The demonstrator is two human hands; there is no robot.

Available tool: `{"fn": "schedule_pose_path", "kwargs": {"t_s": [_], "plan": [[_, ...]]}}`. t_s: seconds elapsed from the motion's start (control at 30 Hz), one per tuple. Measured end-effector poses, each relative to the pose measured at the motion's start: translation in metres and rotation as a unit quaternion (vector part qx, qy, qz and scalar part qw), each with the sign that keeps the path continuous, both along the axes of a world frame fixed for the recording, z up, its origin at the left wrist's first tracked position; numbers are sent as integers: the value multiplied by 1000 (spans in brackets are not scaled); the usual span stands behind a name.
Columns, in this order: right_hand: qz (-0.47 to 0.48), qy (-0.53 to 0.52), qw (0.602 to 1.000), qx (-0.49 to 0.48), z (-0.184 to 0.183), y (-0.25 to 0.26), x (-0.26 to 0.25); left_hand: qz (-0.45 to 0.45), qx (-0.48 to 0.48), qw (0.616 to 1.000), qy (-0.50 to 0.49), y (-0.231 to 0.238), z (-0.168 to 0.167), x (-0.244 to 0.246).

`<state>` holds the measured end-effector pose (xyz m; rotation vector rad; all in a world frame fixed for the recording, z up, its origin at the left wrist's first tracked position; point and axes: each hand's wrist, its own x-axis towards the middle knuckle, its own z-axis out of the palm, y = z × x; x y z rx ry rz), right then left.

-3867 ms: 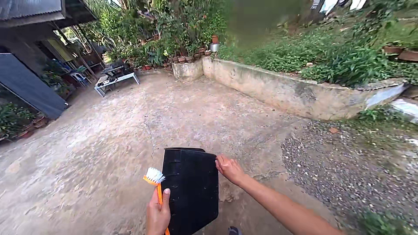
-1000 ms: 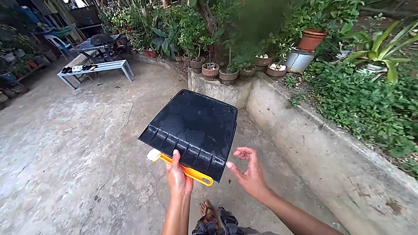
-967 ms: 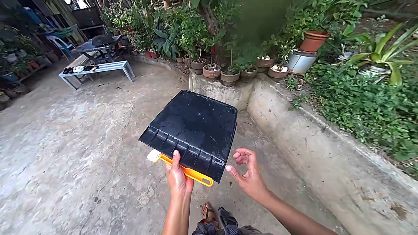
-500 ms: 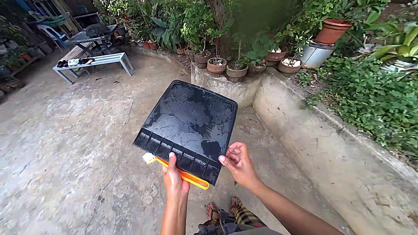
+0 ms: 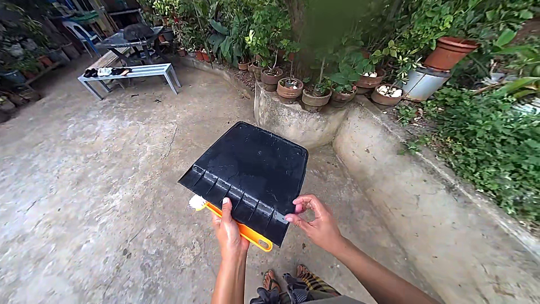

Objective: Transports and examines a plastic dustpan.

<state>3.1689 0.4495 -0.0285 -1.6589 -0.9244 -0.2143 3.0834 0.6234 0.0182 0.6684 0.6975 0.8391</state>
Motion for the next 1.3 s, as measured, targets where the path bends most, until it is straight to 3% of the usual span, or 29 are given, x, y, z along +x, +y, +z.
{"fn": "schedule_pose_path", "kwargs": {"t_s": [0.07,0.2,0.27,0.43,0.6,0.83,1.0,1.17,1.3], "plan": [[-29,11,999,11,3,-2,14,-11,7,1000,3,5,4,4],[-176,121,971,105,8,-27,63,-24,-11,1000,3,35,11,5],[-192,66,973,110,7,-41,78,-28,-27,999,-7,48,9,4],[-100,-165,981,33,29,-38,82,-80,-70,992,-62,54,-7,2],[-38,-274,960,-26,36,-11,78,-87,-70,991,-73,37,7,10],[9,-278,960,-26,17,12,42,-45,-27,997,-61,35,16,14],[160,-191,966,73,25,17,12,-34,-57,997,-26,29,13,17],[-59,-187,980,-18,42,26,26,-62,-103,993,0,13,10,19],[-65,-174,982,-35,56,22,30,-84,-131,988,-9,8,11,19]]}}
